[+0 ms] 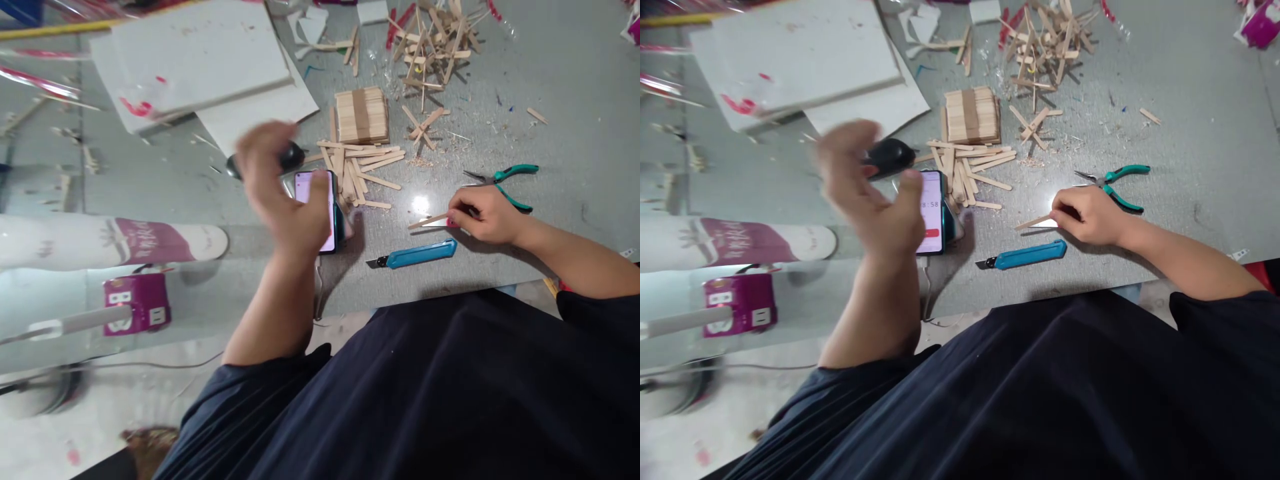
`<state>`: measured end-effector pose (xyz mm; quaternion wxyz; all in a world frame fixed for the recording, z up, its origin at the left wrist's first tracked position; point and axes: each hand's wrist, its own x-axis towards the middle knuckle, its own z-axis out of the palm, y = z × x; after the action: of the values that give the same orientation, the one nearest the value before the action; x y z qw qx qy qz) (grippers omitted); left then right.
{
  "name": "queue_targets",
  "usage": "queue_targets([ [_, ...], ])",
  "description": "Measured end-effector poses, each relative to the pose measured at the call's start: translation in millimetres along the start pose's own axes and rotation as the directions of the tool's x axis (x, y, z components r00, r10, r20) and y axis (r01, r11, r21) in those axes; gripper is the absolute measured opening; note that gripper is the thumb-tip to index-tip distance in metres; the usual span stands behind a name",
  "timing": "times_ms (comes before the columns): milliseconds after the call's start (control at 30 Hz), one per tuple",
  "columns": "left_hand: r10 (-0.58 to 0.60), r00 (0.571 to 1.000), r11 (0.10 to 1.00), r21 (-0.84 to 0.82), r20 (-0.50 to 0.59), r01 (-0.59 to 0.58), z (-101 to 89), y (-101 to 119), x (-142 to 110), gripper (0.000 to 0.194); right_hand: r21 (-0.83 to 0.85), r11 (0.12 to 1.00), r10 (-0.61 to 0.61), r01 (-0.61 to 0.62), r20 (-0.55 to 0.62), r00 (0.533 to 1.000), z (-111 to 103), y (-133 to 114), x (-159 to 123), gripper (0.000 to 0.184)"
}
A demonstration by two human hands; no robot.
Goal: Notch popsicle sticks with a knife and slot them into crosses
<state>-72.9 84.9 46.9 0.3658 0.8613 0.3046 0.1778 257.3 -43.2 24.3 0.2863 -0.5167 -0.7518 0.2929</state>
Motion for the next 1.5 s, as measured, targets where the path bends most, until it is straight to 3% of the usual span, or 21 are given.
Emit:
queue_targets([
  [200,0.038,0.998,0.998,0.044,0.041,-0.04,40.5,11,-6,0.022,-0.043,0.986,-0.165,0.163,-0.041,0.985,11,5,-4,0.034],
  [333,0.144,0.985,0.979,0.131,0.099,-0.157,62.2,20,-7,0.028,-0.134,0.959,-0.254,0.25,-0.015,0.967,14,8,-7,0.04],
  [433,0.219,0.961,0.937,0.239,0.171,-0.256,57.2,17,-7,0.035,-0.203,0.953,-0.221,0.224,0.038,0.974,10,8,-6,0.044],
  [533,0.208,0.953,0.895,0.352,0.219,-0.276,41.5,7,-7,0.036,-0.347,0.921,-0.137,0.175,0.133,0.982,2,6,-6,0.049],
  [633,0.179,0.934,0.873,0.388,0.311,-0.296,30.2,-1,-7,0.029,-0.471,0.872,-0.023,0.135,0.237,0.971,-6,4,-7,0.041],
  [733,0.186,0.906,0.855,0.391,0.381,-0.34,29.6,-1,-7,0.027,-0.483,0.874,0.084,0.046,0.245,0.966,-7,1,-9,0.032],
  [967,0.176,0.926,0.786,0.518,0.335,-0.337,39.0,5,0,0.03,-0.386,0.916,0.178,-0.111,0.14,0.974,-11,2,-7,0.021],
  [1133,0.137,0.923,0.763,0.556,0.36,-0.33,46.7,9,10,0.021,-0.289,0.951,0.123,-0.106,0.042,0.992,-22,4,-6,0.015],
  [1267,0.069,0.921,0.728,0.611,0.384,-0.31,57.2,13,41,0.019,-0.257,0.964,0.07,-0.071,-0.014,0.997,-23,5,-6,0.011],
  [1400,-0.002,0.937,0.653,0.711,0.348,-0.262,53.9,16,78,0.027,-0.213,0.974,0.034,-0.079,-0.208,0.978,-23,11,-4,0.005],
  [1500,-0.007,0.919,0.721,0.639,0.395,-0.268,42.1,19,79,0.029,-0.166,0.982,0.019,-0.09,-0.384,0.923,-27,15,-1,0.005],
])
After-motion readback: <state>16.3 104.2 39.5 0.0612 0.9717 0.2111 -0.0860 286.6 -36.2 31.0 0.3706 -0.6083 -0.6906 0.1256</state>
